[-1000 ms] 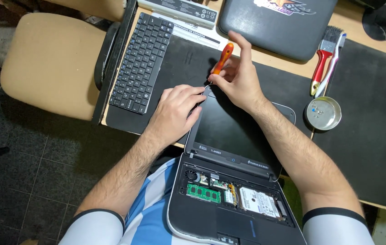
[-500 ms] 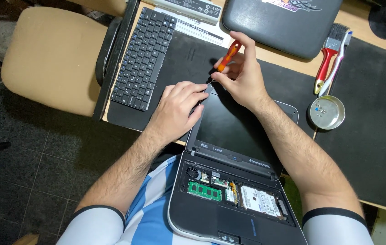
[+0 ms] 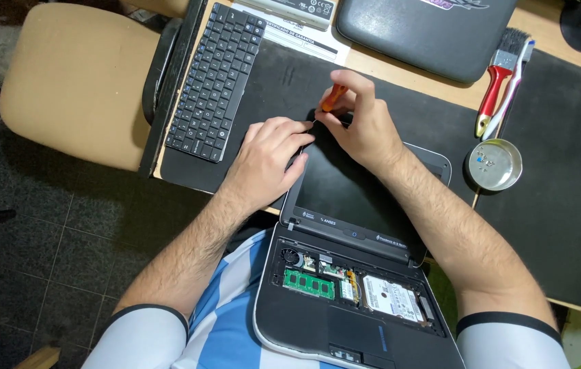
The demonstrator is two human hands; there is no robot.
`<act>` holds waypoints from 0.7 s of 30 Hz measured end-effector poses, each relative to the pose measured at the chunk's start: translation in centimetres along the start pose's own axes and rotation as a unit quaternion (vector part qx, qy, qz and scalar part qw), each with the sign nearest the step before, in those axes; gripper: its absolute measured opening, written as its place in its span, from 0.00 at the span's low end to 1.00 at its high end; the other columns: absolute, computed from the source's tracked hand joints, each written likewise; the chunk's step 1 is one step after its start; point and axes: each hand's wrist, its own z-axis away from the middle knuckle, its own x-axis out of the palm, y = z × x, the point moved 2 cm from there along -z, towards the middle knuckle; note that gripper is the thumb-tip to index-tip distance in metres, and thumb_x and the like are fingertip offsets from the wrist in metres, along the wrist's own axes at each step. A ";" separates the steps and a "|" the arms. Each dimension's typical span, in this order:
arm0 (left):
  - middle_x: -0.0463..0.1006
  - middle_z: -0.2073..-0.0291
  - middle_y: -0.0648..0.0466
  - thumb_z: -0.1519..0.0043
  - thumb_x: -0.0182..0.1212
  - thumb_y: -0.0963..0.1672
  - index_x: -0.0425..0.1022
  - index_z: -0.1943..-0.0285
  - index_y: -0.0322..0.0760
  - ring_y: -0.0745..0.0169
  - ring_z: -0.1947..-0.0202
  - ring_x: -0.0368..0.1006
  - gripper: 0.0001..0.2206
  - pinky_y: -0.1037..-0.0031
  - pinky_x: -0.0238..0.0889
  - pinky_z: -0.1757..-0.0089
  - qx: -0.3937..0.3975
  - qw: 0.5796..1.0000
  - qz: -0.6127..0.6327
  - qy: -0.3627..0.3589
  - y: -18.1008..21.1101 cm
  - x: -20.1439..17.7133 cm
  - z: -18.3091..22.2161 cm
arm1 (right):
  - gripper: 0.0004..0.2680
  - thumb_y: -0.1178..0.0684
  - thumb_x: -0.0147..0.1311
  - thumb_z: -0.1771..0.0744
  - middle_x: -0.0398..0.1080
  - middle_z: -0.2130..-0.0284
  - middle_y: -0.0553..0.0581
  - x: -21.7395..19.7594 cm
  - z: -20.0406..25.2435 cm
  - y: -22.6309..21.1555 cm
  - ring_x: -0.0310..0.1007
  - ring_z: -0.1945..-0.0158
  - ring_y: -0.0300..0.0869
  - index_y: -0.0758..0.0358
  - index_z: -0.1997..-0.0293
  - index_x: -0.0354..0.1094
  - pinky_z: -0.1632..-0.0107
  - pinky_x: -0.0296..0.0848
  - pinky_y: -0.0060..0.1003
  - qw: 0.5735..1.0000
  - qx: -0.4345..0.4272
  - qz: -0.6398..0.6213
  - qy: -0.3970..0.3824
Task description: Removing the keyboard and internal screws from a small laptop for repair
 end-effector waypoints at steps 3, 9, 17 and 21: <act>0.86 0.32 0.50 0.27 0.72 0.41 0.87 0.32 0.35 0.46 0.30 0.78 0.14 0.48 0.69 0.37 -0.002 1.000 0.029 0.004 1.1 -1.5 -0.7 | 0.34 0.72 0.72 0.25 0.78 0.49 0.63 -0.8 -0.4 -1.1 0.91 0.53 0.50 0.53 0.16 0.44 0.44 0.90 0.43 0.997 -0.079 -0.017 0.003; 0.84 0.28 0.50 0.26 0.71 0.41 0.85 0.30 0.36 0.44 0.28 0.77 0.15 0.47 0.68 0.37 -0.003 1.000 0.024 -0.002 0.9 -1.1 -0.4 | 0.33 0.70 0.70 0.25 0.79 0.50 0.63 -1.1 -1.1 -1.9 0.89 0.55 0.51 0.53 0.17 0.43 0.43 0.90 0.43 0.999 -0.030 -0.040 -0.012; 0.84 0.27 0.50 0.27 0.73 0.43 0.86 0.31 0.36 0.45 0.28 0.77 0.15 0.48 0.68 0.38 -0.002 1.000 0.018 -0.003 1.1 -1.2 -0.5 | 0.39 0.68 0.73 0.27 0.81 0.52 0.62 -2.7 -3.8 -3.7 0.88 0.59 0.48 0.49 0.12 0.41 0.46 0.89 0.40 0.989 0.098 -0.068 -0.088; 0.83 0.26 0.49 0.27 0.74 0.44 0.85 0.30 0.36 0.44 0.27 0.76 0.17 0.47 0.68 0.37 -0.006 1.000 0.019 -0.011 1.1 -1.3 -0.5 | 0.39 0.66 0.74 0.28 0.82 0.52 0.61 -3.3 -5.4 -4.5 0.85 0.64 0.45 0.51 0.10 0.40 0.53 0.86 0.39 0.980 0.137 -0.054 -0.134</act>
